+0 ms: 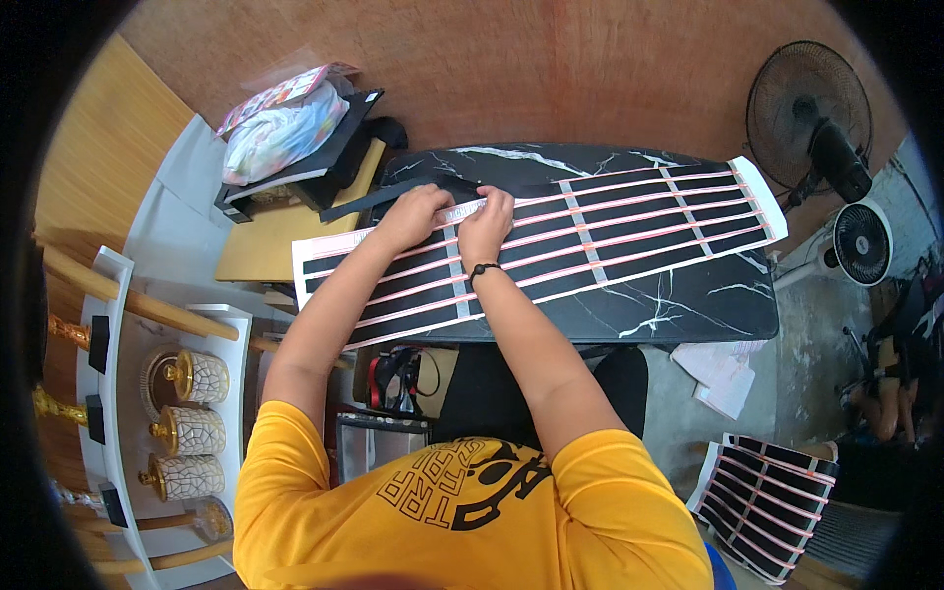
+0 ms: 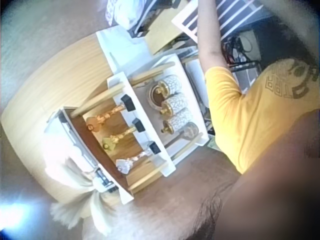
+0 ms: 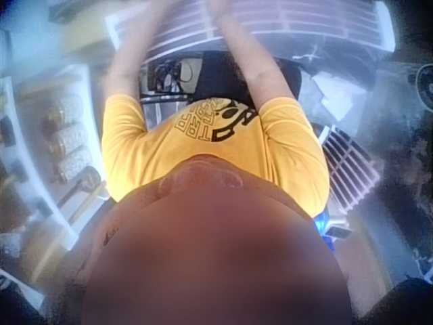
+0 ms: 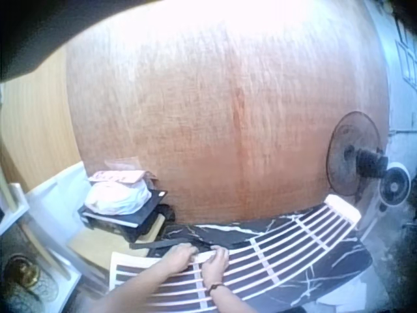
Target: The person assembles a paper grid by folding and taping pink and white strips onto a black base. They repeatedly fold the strips, align them, and secure them with tape, then flip the grid to work on the other side.
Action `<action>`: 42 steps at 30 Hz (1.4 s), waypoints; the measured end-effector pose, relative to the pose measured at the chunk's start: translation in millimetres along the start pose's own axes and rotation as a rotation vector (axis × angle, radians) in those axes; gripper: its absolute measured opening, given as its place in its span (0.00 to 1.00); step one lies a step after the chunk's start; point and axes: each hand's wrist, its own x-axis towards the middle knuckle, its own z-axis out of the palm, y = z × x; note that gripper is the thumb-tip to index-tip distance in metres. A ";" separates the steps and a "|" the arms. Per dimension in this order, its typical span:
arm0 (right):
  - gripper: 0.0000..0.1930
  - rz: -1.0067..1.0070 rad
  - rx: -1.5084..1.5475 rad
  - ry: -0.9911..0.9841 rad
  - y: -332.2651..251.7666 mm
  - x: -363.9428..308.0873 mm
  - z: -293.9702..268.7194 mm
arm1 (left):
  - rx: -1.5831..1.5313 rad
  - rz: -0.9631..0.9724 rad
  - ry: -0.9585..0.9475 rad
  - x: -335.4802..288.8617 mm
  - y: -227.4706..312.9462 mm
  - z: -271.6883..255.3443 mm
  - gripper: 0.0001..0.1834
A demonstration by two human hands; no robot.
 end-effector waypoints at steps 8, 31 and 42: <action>0.10 0.071 -0.219 -0.412 8.6 11.2 -5.0 | 0.082 -0.146 0.183 -12.2 3.9 26.7 0.05; 0.08 -0.082 -0.169 -0.699 23.6 22.8 -23.8 | 0.045 -0.305 0.510 -55.6 73.3 25.3 0.02; 0.08 0.156 -0.215 -0.779 8.5 41.9 -18.9 | 0.186 -0.318 0.487 -48.9 94.0 10.8 0.02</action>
